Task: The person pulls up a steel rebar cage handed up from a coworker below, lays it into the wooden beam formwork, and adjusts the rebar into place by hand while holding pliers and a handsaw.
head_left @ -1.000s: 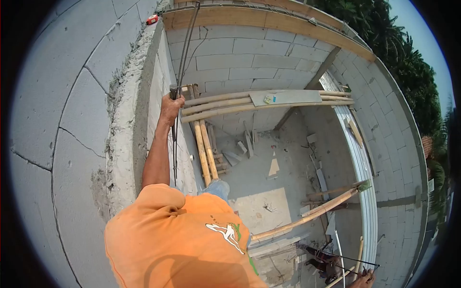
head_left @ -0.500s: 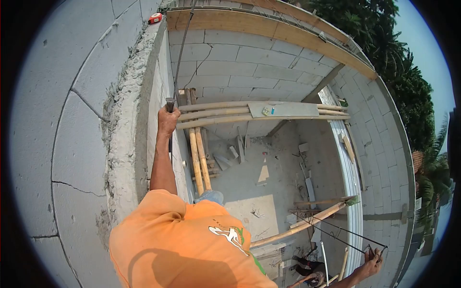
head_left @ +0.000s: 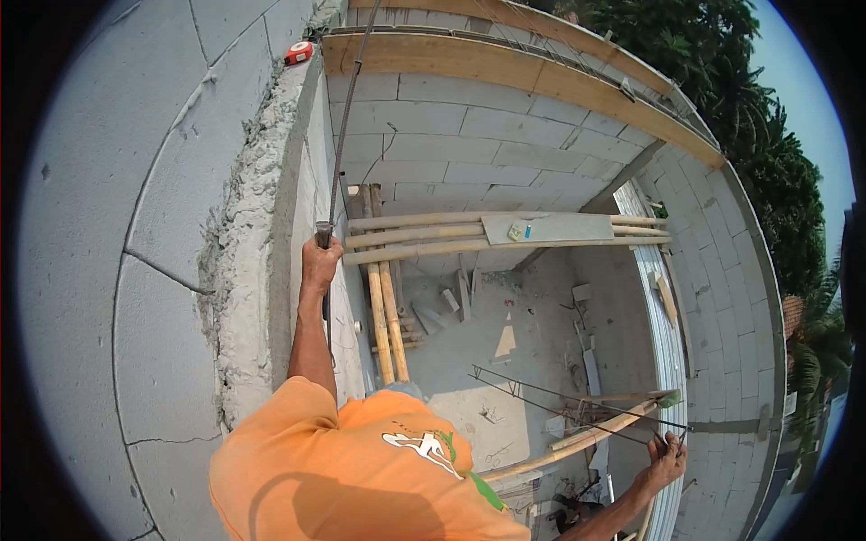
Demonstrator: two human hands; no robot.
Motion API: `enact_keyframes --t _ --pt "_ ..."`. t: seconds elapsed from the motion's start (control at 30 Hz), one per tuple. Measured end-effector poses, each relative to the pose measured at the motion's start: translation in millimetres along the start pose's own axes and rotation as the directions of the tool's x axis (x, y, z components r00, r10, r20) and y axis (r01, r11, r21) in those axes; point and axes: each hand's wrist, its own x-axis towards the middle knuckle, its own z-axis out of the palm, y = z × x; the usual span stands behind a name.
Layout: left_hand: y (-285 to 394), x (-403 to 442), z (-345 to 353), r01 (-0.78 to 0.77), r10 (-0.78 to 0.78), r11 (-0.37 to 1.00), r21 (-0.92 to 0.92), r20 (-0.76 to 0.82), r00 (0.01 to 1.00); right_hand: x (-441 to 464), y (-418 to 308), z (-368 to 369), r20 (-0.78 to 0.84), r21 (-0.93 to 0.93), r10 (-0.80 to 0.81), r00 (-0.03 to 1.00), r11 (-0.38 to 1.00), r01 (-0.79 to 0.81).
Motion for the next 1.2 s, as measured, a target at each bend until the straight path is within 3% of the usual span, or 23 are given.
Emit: enact_keyframes --t 0.5,0.67,0.93,1.2 --pt "4.9 3.6 -1.2 0.013 -0.013 0.999 0.033 0.022 1.000 -53.0 44.1 25.9 0.152 -0.022 0.084 0.985 0.996 -0.082" --pt "4.8 6.9 3.2 0.012 -0.014 0.999 0.047 0.024 1.000 -58.2 53.0 14.1 0.148 -0.195 0.058 0.987 0.980 -0.029" --pt "3.6 7.8 2.0 0.062 -0.065 0.995 0.080 0.030 0.997 -41.3 77.8 -2.0 0.128 -0.308 0.109 0.986 0.949 -0.065" --pt "-24.9 72.8 29.7 0.067 -0.066 0.996 0.056 -0.022 0.998 -19.7 68.1 69.8 0.131 -0.321 0.038 0.991 0.947 0.006"
